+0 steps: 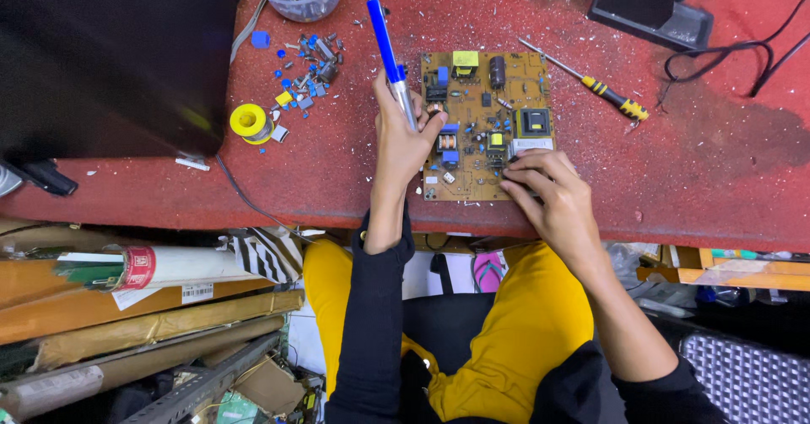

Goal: The person uses a soldering iron and a desoldering pump to remove components from a green circuit board. They repeatedly heat solder joints and extract components, placing them into a container. The person then switches to a different circuit board and continues the desoldering process.

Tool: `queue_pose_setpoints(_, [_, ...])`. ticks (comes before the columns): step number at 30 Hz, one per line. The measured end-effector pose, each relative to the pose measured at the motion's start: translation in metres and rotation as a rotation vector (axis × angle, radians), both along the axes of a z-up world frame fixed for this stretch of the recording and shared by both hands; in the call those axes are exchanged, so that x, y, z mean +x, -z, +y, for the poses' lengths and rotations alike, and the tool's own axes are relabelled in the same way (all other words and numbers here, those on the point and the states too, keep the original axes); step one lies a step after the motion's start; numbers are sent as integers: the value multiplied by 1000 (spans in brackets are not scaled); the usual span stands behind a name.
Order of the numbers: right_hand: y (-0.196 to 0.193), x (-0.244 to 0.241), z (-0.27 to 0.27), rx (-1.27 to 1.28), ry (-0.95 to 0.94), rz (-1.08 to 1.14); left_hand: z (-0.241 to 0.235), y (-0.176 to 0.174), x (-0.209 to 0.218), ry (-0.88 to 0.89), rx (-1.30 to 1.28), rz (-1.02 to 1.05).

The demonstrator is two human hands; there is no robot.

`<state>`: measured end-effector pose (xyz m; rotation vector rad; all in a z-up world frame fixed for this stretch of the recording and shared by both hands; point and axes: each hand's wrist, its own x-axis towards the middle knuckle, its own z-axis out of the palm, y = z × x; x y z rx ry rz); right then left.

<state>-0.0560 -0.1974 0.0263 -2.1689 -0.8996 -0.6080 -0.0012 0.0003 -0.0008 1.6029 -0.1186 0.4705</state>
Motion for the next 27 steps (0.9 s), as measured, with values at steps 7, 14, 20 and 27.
queue_pose_setpoints(7, [1,-5,3,17,13,-30,-1,-2,0,-6,-2,4])
queue_pose_setpoints(14, [2,-8,7,37,107,6,1,1,2,-1,-5,4])
queue_pose_setpoints(20, [-4,-7,11,-10,224,41,0,2,1,10,-21,6])
queue_pose_setpoints(27, [3,8,4,25,203,17,-2,-1,0,28,-20,15])
